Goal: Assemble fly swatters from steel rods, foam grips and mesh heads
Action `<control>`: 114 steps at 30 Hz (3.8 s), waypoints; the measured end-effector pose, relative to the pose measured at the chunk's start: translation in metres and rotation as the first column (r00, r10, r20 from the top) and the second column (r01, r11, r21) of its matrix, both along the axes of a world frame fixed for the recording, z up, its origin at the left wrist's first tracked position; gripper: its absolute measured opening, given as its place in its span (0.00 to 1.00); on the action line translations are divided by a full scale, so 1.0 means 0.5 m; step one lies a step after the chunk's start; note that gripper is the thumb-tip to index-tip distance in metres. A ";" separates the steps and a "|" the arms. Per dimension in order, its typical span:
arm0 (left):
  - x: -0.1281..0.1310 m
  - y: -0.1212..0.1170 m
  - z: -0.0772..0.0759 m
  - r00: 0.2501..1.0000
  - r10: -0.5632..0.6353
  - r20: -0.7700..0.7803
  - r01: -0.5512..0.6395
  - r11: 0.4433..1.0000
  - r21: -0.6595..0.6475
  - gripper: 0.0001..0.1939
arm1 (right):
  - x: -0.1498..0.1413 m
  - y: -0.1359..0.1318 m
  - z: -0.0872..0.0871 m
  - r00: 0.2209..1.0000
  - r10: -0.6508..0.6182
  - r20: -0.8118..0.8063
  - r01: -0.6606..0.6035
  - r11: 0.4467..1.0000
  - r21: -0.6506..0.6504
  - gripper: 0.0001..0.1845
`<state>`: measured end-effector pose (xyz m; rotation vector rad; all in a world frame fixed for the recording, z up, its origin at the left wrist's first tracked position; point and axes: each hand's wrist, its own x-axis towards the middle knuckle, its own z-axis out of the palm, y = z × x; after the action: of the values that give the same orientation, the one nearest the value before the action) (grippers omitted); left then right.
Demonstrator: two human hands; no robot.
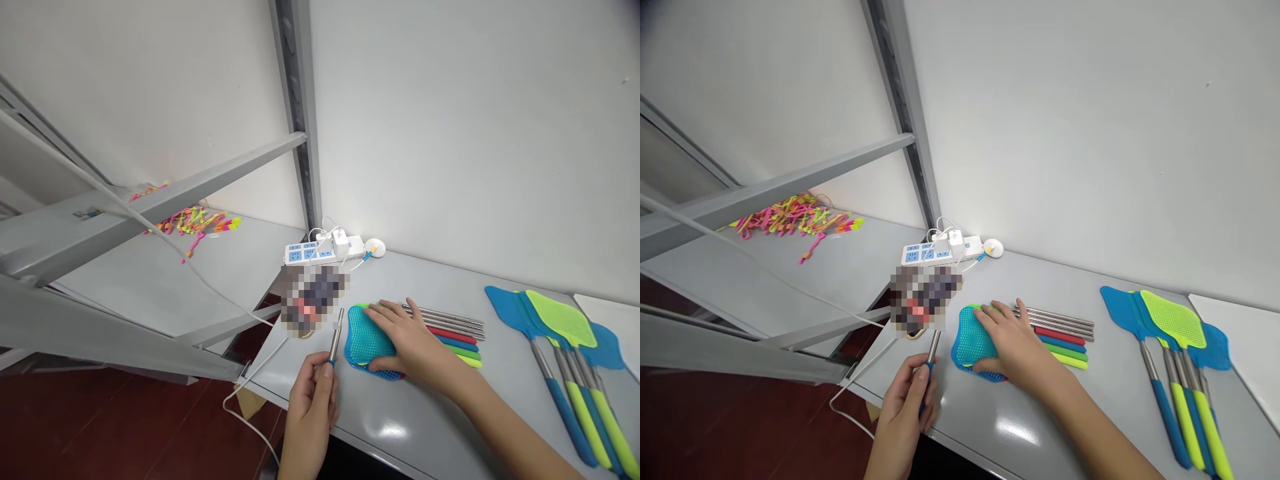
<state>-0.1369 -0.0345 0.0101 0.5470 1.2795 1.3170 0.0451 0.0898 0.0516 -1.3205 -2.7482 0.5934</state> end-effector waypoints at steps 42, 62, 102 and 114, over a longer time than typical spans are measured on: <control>0.151 -0.094 0.081 0.886 -0.379 -0.265 0.436 0.877 0.203 0.21 | 0.232 -0.294 0.071 -0.384 -0.666 -0.639 0.397 0.506 -0.766 0.21; 0.187 -0.224 0.120 0.791 -0.443 -0.423 0.551 0.817 0.174 0.17 | 0.197 -0.449 0.069 -0.505 -0.201 -0.839 0.660 0.537 -0.526 0.17; 0.177 -0.177 0.067 0.641 -0.690 0.336 0.351 0.653 0.671 0.50 | 0.101 -0.478 0.024 -0.247 -0.450 -0.858 0.298 0.807 -0.510 0.14; 0.172 -0.177 0.114 0.963 -0.194 0.189 0.032 0.775 0.632 0.11 | 0.210 -0.447 0.059 -0.467 -0.236 -0.852 0.476 0.746 -0.467 0.12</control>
<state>-0.0511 -0.1229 0.0669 0.8771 0.5653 1.6474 0.1502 -0.1336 0.0813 -0.8028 -0.6531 0.7635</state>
